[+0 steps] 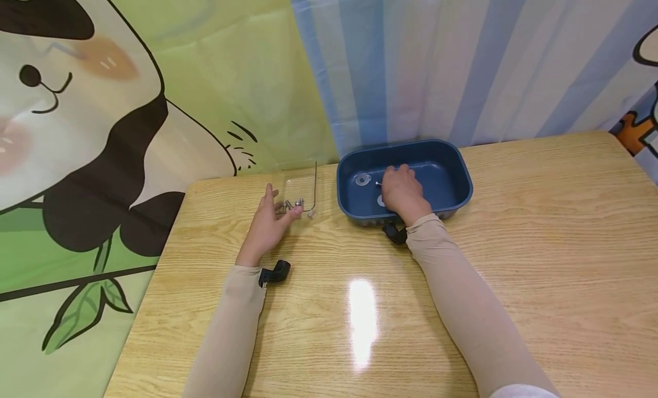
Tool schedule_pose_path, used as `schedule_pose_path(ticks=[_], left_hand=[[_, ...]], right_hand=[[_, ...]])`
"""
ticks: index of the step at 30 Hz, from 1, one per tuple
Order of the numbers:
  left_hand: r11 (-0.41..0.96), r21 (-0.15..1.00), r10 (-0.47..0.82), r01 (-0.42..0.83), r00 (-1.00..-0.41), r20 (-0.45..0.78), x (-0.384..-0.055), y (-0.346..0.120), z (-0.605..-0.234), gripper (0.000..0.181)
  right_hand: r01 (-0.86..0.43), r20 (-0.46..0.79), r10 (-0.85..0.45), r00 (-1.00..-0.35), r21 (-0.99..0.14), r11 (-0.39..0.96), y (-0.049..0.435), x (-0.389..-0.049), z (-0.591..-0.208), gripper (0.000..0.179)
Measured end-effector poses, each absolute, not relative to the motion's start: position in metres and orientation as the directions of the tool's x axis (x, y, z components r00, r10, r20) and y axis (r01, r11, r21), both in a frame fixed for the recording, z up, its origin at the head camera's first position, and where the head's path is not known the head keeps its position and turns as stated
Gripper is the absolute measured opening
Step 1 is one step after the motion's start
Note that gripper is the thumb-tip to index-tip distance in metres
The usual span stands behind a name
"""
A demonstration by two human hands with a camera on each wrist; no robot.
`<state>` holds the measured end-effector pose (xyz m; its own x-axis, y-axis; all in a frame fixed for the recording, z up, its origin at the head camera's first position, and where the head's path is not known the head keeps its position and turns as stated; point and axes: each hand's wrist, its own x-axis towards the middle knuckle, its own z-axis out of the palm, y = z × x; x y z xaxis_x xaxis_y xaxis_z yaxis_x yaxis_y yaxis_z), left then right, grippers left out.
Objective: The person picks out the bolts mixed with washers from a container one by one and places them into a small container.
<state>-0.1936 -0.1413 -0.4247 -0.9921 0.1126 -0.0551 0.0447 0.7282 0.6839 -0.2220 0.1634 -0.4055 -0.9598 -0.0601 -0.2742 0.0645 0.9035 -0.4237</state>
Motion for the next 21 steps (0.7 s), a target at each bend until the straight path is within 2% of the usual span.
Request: schedule_pose_path(ticks=[13, 21], left_hand=[[0.731, 0.681, 0.107, 0.043, -0.993, -0.052, -0.194, -0.140, -0.423, 0.107], [0.735, 0.677, 0.107, 0.038, -0.992, -0.060, -0.193, -0.141, -0.425, 0.108]], right_hand=[[0.057, -0.224, -0.056, -0.973, -0.468, 0.882, 0.168, -0.221, -0.400, 0.018], [0.021, -0.168, -0.070, -0.983, -0.487, 0.873, 0.164, -0.216, -0.395, 0.025]])
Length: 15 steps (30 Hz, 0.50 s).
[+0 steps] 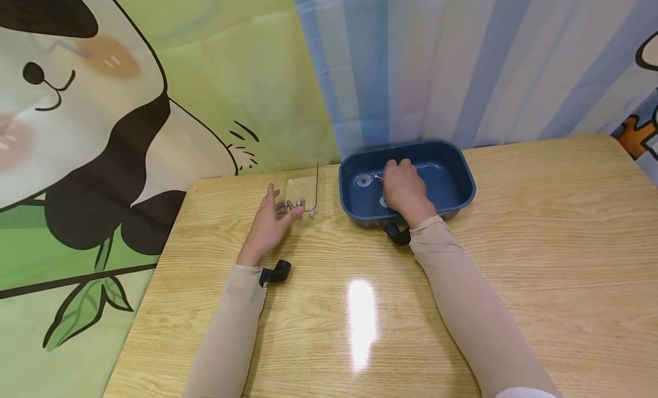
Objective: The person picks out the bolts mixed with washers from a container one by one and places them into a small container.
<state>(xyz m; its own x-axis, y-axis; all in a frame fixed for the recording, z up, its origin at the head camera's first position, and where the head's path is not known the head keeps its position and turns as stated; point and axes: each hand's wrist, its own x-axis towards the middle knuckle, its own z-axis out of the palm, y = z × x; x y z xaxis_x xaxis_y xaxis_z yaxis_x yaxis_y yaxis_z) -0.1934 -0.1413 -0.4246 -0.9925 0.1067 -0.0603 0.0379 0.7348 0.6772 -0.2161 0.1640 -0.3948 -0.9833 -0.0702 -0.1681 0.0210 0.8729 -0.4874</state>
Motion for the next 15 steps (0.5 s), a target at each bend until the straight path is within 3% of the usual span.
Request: schedule_pose_path(ticks=[15], left_hand=[[0.715, 0.698, 0.116, 0.038, -0.991, -0.065, -0.191, -0.143, -0.423, 0.108]], right_hand=[[-0.037, -0.069, -0.085, -0.994, -0.516, 0.856, 0.155, -0.205, -0.382, 0.023]])
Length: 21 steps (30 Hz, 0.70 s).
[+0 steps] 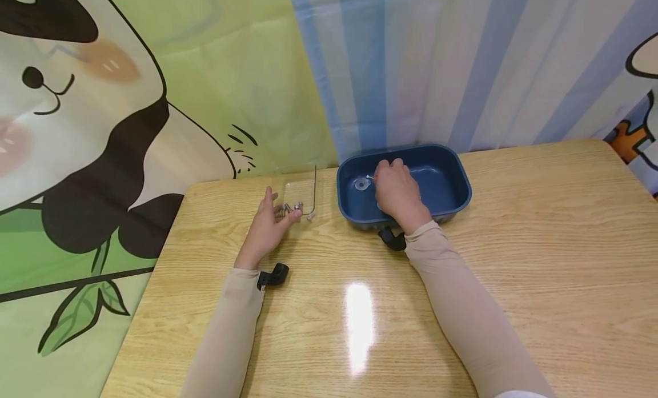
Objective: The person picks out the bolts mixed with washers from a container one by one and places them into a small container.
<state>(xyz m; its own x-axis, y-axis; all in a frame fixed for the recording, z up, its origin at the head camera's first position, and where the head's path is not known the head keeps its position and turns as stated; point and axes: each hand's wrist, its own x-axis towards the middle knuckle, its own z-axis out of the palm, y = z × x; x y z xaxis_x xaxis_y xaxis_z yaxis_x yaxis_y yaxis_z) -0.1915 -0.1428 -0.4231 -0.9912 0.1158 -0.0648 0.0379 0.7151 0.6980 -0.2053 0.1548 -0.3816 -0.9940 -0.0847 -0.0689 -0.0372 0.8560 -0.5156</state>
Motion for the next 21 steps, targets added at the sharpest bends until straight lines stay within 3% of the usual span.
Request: schedule_pose_path(ticks=[21], left_hand=[[0.720, 0.693, 0.106, 0.021, -0.991, -0.080, -0.191, -0.143, -0.423, 0.109]], right_hand=[[-0.109, 0.007, -0.124, -0.992, -0.532, 0.840, 0.138, -0.195, -0.374, 0.020]])
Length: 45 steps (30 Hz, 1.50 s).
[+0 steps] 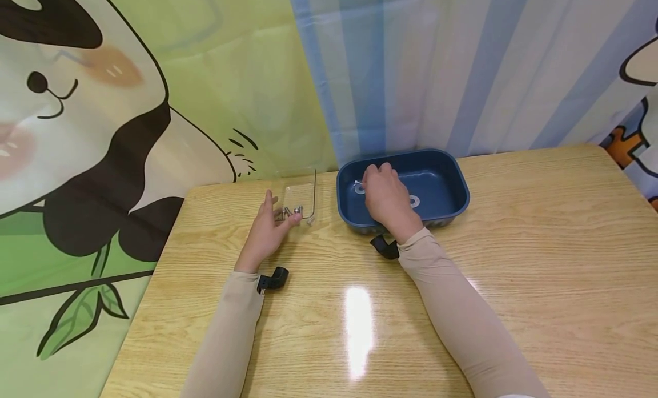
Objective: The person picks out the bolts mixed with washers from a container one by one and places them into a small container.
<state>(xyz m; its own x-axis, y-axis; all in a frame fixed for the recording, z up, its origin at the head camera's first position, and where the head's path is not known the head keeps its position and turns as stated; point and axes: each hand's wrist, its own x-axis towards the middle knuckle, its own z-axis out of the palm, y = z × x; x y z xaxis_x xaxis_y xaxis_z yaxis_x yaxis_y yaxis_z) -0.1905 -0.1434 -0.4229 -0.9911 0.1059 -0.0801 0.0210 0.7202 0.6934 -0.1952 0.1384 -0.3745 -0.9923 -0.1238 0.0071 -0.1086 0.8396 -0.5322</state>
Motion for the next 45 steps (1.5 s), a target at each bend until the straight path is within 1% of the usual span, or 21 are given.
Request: schedule_pose_path(ticks=[15, 22, 26, 35, 45], left_hand=[[0.722, 0.691, 0.113, 0.041, -0.992, -0.059, -0.190, -0.144, -0.424, 0.109], [0.726, 0.687, 0.112, 0.039, -0.992, -0.063, -0.190, -0.143, -0.422, 0.109], [0.725, 0.688, 0.106, 0.032, -0.992, -0.066, -0.190, -0.143, -0.423, 0.108], [0.716, 0.697, 0.105, 0.031, -0.992, -0.063, -0.190, -0.143, -0.422, 0.108], [0.719, 0.694, 0.102, 0.021, -0.992, -0.076, -0.190, -0.142, -0.420, 0.108]], right_hand=[[-0.198, 0.087, -0.178, -0.980, -0.485, 0.852, 0.119, -0.187, -0.377, 0.020], [-0.254, 0.128, -0.219, -0.967, -0.481, 0.839, 0.106, -0.182, -0.376, 0.018], [-0.276, 0.141, -0.238, -0.961, -0.501, 0.820, 0.097, -0.182, -0.378, 0.016], [-0.257, 0.117, -0.231, -0.966, -0.535, 0.805, 0.078, -0.189, -0.377, 0.014], [-0.262, 0.096, -0.249, -0.964, -0.525, 0.810, 0.057, -0.197, -0.379, 0.015]])
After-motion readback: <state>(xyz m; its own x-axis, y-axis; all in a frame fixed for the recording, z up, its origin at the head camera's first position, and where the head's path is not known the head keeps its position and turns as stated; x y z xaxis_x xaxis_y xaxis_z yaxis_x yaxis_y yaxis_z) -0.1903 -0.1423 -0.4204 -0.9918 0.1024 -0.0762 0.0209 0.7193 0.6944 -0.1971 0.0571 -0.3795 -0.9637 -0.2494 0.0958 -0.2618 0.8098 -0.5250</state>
